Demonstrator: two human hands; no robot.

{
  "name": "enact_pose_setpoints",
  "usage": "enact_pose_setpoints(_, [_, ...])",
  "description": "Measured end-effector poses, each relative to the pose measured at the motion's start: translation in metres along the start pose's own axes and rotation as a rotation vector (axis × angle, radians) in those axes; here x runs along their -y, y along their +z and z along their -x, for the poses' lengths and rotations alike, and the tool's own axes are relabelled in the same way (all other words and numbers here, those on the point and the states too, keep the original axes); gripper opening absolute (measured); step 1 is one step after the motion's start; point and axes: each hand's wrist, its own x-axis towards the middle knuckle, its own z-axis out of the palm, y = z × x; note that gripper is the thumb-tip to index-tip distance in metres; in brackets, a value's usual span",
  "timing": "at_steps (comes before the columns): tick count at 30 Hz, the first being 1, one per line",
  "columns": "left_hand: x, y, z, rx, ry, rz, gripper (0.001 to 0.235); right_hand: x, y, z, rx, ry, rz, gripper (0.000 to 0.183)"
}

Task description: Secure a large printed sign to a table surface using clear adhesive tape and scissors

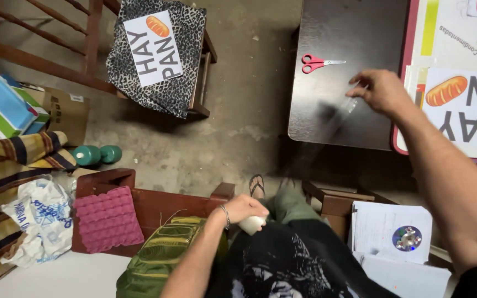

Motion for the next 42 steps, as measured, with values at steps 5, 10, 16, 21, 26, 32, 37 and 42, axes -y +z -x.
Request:
enact_pose_setpoints(5, [0.12,0.018,-0.089,-0.114,0.059,0.024,0.022,-0.005,0.042,0.007,0.08,0.151,0.179,0.015])
enact_pose_setpoints(10, [0.154,0.092,-0.114,-0.246,0.094,0.13,0.02,0.014,0.056,0.014,0.151,0.108,0.216,0.014])
enact_pose_setpoints(16, [0.207,0.147,-0.154,-0.398,0.196,0.258,0.024,0.036,0.077,0.022,0.249,-0.027,0.279,0.017])
enact_pose_setpoints(21, [0.223,0.169,-0.149,-0.375,0.125,0.463,0.024,0.039,0.106,0.028,0.293,-0.062,0.258,0.012])
enact_pose_setpoints(26, [0.231,0.166,-0.144,-0.418,0.106,0.33,0.024,0.043,0.126,0.026,0.322,0.018,0.244,0.006])
enact_pose_setpoints(32, [0.223,0.17,-0.139,-0.384,0.066,0.47,0.017,0.058,0.117,0.028,0.365,0.097,0.207,0.009])
enact_pose_setpoints(37, [0.217,0.168,-0.134,-0.407,0.106,0.226,0.02,0.05,0.122,0.024,0.37,0.095,0.223,0.006])
enact_pose_setpoints(42, [0.222,0.166,-0.137,-0.377,0.059,0.188,0.024,0.046,0.125,0.02,0.37,0.106,0.275,0.017])
